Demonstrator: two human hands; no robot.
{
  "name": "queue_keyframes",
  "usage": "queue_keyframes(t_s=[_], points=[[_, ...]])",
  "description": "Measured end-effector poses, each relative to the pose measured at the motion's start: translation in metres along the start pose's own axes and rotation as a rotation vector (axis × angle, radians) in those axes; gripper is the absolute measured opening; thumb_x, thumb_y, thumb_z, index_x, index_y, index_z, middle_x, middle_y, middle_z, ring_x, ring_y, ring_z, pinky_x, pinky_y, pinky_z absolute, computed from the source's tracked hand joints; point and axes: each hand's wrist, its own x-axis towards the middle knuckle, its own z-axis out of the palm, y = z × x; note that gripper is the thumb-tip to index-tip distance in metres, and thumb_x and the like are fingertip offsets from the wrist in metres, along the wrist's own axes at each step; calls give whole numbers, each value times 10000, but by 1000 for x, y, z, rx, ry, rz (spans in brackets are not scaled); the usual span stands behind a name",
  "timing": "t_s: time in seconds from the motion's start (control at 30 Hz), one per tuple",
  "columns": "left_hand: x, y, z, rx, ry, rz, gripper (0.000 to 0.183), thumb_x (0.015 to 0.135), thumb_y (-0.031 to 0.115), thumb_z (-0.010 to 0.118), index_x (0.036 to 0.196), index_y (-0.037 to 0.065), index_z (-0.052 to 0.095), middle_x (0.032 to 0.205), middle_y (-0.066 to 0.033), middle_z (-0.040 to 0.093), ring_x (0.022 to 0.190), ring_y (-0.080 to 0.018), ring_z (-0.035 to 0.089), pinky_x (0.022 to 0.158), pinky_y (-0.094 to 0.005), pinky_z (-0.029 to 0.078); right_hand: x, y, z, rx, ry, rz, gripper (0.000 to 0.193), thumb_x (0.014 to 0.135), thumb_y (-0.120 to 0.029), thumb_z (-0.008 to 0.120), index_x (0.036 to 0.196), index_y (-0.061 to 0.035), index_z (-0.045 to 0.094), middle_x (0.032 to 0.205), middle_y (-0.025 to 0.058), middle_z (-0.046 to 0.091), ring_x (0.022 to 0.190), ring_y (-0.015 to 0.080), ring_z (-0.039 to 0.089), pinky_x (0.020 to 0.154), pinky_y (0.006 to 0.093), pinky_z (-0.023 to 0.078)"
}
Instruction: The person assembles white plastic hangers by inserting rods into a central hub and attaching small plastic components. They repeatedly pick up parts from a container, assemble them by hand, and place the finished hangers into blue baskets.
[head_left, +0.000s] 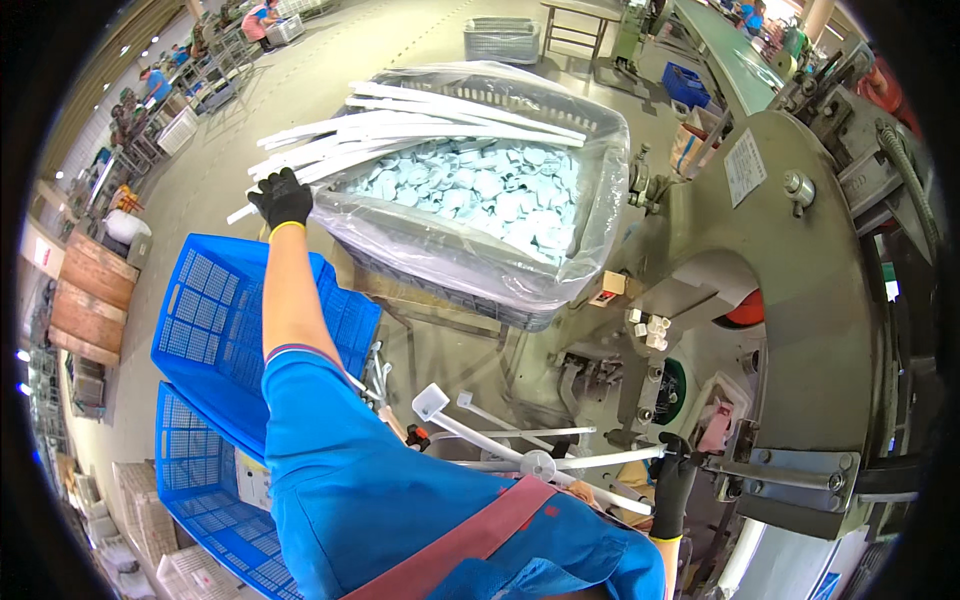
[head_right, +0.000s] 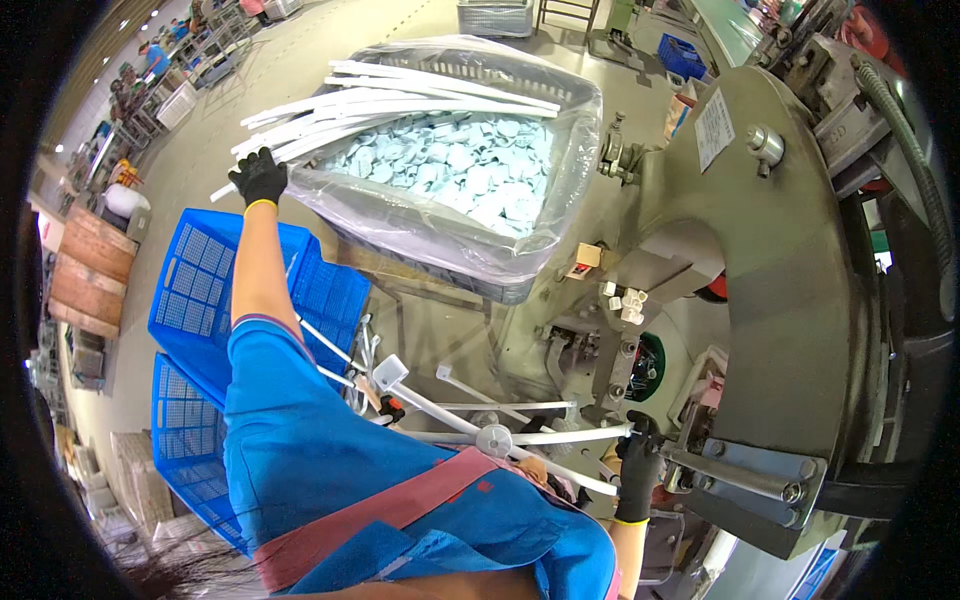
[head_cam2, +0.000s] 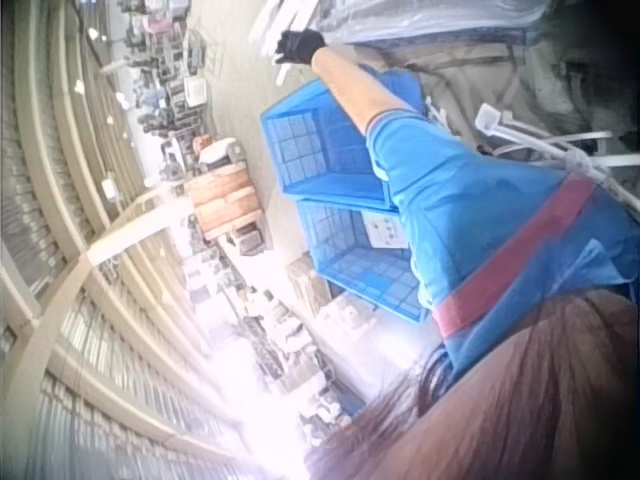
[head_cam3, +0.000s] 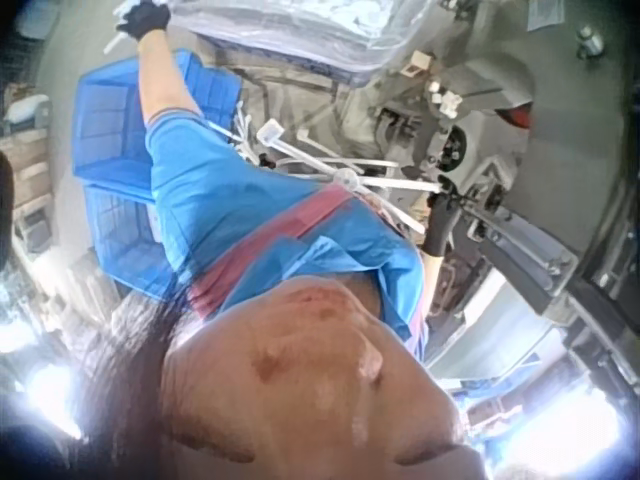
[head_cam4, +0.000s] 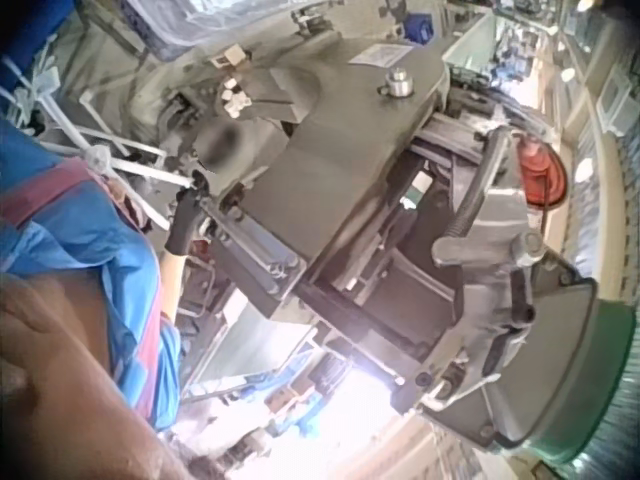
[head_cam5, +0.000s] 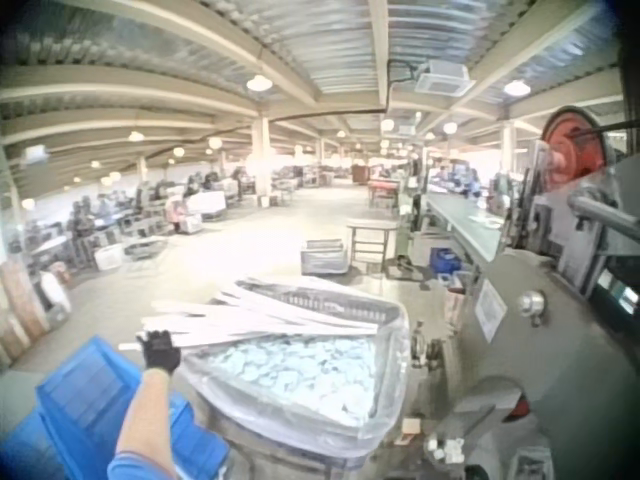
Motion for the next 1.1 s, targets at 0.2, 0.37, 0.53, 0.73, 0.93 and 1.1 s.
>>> queue_keyframes(t_s=[0.2,0.37,0.53,0.73,0.93,1.1], points=[[13,-60,-3,-129,-30,328,385,815,353,644,1158,181,616,1100,-112,635,1036,-286,606,829,-454,481,2,-9,7,-67,-4,-26,297,1007,-285,454,1014,-51,635,609,-17,446,497,53,386,448,222,282],[-36,-82,-39,-181,40,491,277,875,366,585,1010,130,634,800,-135,673,819,-318,661,709,-469,504,7,3,5,0,-31,-32,280,1016,-242,440,1025,-30,623,582,-31,412,482,43,368,440,217,272],[-119,-138,-88,-720,-126,429,308,859,354,618,911,60,697,806,-165,677,731,-303,642,657,-414,475,5,6,1,-169,47,-151,260,992,-227,484,946,-17,631,573,0,448,488,72,404,455,255,326],[-295,-177,-130,-1237,-416,124,278,880,270,608,960,21,703,687,-24,601,614,-77,507,552,-238,365,-36,-16,-28,-387,-36,-324,236,894,-153,611,731,18,594,633,122,578,555,151,513,532,311,411],[-444,-28,-135,-1533,-351,209,329,911,263,583,1142,30,599,914,-47,632,761,-140,566,634,-283,450,-53,-91,51,-255,-684,-634,334,792,-28,655,1116,19,589,909,168,667,772,267,654,704,362,506],[-488,79,-186,-1840,-445,462,540,839,157,654,1306,16,422,959,-170,619,840,-309,606,710,-361,500,-48,-111,85,233,-856,-494,298,855,-31,637,1131,1,529,909,67,602,858,132,601,750,285,490]])
